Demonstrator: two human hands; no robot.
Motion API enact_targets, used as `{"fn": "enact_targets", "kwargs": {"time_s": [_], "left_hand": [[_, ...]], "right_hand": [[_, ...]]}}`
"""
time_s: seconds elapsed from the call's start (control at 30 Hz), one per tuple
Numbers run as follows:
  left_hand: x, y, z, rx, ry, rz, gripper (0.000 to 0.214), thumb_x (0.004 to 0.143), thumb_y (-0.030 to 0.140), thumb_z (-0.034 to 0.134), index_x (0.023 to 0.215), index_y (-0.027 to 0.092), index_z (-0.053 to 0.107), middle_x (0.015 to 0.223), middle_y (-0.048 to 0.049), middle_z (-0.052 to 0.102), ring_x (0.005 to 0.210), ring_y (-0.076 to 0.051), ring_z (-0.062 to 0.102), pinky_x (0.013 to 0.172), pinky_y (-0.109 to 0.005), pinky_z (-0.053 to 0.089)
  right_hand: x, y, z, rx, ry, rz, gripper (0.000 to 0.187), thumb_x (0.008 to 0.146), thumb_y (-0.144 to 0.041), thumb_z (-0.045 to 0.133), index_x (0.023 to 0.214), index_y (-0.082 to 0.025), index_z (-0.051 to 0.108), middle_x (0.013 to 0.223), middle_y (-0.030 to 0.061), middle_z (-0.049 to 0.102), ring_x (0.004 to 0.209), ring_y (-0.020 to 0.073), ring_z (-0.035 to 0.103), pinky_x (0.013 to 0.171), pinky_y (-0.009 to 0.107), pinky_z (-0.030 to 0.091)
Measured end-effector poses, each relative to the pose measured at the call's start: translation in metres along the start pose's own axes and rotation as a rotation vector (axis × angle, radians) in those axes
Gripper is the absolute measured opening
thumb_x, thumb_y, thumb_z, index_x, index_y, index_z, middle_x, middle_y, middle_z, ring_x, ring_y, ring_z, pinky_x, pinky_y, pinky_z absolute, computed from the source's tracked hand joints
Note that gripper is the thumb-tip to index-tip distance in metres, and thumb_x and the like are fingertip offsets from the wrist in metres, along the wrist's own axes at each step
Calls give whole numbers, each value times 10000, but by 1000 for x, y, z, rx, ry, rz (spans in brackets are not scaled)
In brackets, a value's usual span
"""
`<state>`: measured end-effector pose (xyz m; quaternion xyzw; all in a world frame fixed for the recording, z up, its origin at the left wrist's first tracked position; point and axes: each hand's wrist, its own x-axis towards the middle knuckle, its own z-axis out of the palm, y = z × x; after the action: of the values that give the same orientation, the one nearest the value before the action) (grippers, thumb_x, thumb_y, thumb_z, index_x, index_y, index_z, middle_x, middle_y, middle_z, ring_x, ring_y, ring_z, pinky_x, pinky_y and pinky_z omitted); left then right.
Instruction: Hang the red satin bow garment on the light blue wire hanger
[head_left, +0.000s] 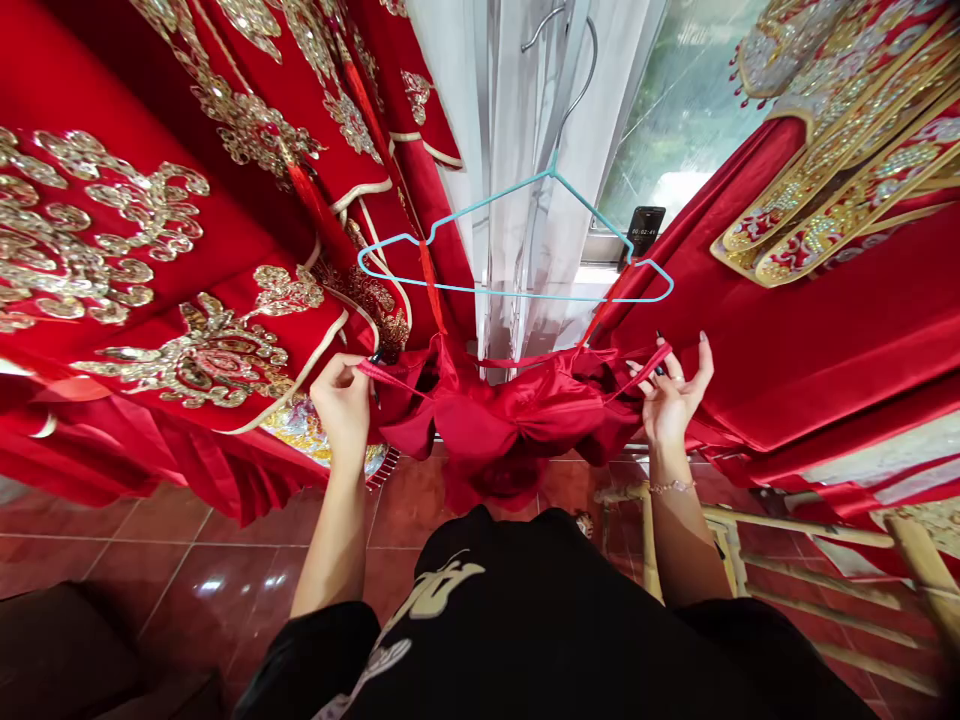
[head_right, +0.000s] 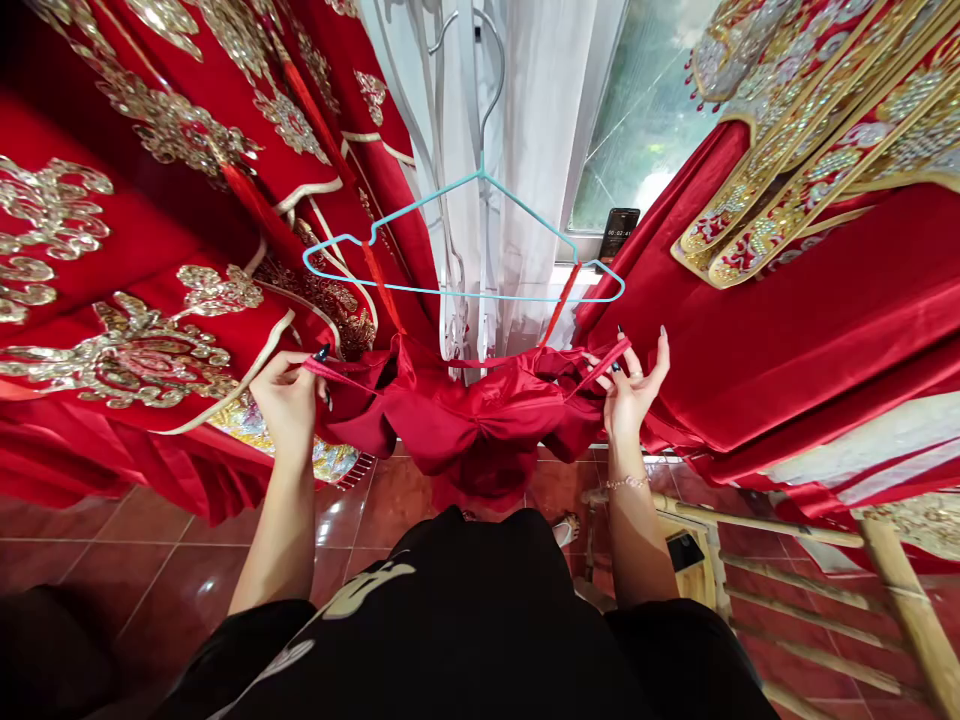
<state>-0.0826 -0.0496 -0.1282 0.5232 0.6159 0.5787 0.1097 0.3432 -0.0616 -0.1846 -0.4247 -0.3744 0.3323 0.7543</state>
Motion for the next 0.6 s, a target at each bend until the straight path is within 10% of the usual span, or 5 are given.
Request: {"fn": "enact_targets", "kwargs": {"time_s": [0.1, 0.33, 0.6], "left_hand": [[13, 3, 6, -280, -1, -88, 121, 777, 332, 641, 790, 215, 617, 522, 41, 578, 427, -130, 531, 468, -263, 489], [59, 15, 22, -447, 104, 77, 285, 734, 366, 772, 892, 231, 576, 943, -28, 742, 925, -215, 766, 750, -332, 633], [113, 55, 61, -380, -126, 268, 377, 816, 406, 777, 1073, 282, 531, 1291, -70, 640, 1077, -243, 741, 850, -330, 636]], "right_hand": [[18, -13, 7, -262, -62, -201, 950, 800, -271, 671, 1557, -531, 159, 1502, 18, 533, 1201, 224, 683, 896, 404, 626], [68, -36, 24, -427, 0, -517, 1183, 780, -341, 715, 1604, -413, -131, 1283, 76, 672, 1213, 311, 669, 1002, 539, 581], [110, -63, 30, -348, -163, -541, 1103, 731, -431, 795, 1597, -406, 111, 1136, 52, 713, 1133, 272, 700, 1046, 486, 548]]}}
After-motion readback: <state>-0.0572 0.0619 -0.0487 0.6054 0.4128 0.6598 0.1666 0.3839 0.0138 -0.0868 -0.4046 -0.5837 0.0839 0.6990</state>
